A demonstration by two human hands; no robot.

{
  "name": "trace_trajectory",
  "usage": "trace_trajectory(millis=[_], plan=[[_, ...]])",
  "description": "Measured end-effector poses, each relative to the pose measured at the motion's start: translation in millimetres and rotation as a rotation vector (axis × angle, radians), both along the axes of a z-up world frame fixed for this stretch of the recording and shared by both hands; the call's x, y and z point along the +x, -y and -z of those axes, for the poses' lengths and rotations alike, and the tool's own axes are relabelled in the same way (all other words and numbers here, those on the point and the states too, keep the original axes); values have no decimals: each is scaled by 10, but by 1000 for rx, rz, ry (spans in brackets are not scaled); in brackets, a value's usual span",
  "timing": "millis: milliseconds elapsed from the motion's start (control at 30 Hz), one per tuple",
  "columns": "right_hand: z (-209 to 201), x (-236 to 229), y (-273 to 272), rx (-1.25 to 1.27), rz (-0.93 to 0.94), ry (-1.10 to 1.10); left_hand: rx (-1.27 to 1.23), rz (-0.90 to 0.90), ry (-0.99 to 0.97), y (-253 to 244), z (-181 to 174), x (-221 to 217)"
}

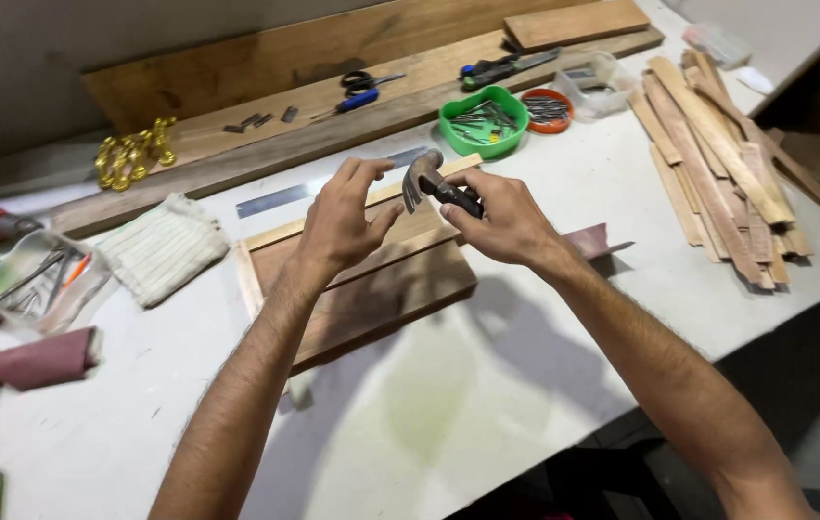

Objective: The person assembles a small wooden frame on a workbench. They position thin wood strips around a wooden panel, hammer nails into the joints, measure a strip with a steel ruler, sand a piece with a sanding block, and press the strips into place while fastening them.

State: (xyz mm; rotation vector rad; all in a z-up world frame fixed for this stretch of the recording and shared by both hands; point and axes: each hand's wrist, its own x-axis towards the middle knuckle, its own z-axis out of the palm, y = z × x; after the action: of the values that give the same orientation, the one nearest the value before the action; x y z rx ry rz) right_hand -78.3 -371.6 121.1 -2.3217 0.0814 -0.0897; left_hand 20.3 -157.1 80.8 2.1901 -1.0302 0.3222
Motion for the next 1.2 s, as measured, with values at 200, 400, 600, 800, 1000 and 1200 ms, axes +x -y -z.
trace_trajectory(millis=[200, 400, 600, 800, 1000, 1200], plan=[[244, -305, 911, -151, 165, 126, -35, 361, 11, 1024, -17, -92], [441, -507, 1665, -197, 350, 25, 62, 430, -102, 1962, 144, -177], [1151, -494, 2380, -234, 395, 94, 267, 386, -134, 2791, 672, -98], [1368, -478, 2571, -248, 429, -56, 391, 380, -110, 3189, 1125, -24], [929, -524, 2546, 14, 452, -149, 423, 405, -200, 3070, 821, -78], [667, -728, 2601, -146, -147, -183, 344, 384, -165, 2929, 859, -44]])
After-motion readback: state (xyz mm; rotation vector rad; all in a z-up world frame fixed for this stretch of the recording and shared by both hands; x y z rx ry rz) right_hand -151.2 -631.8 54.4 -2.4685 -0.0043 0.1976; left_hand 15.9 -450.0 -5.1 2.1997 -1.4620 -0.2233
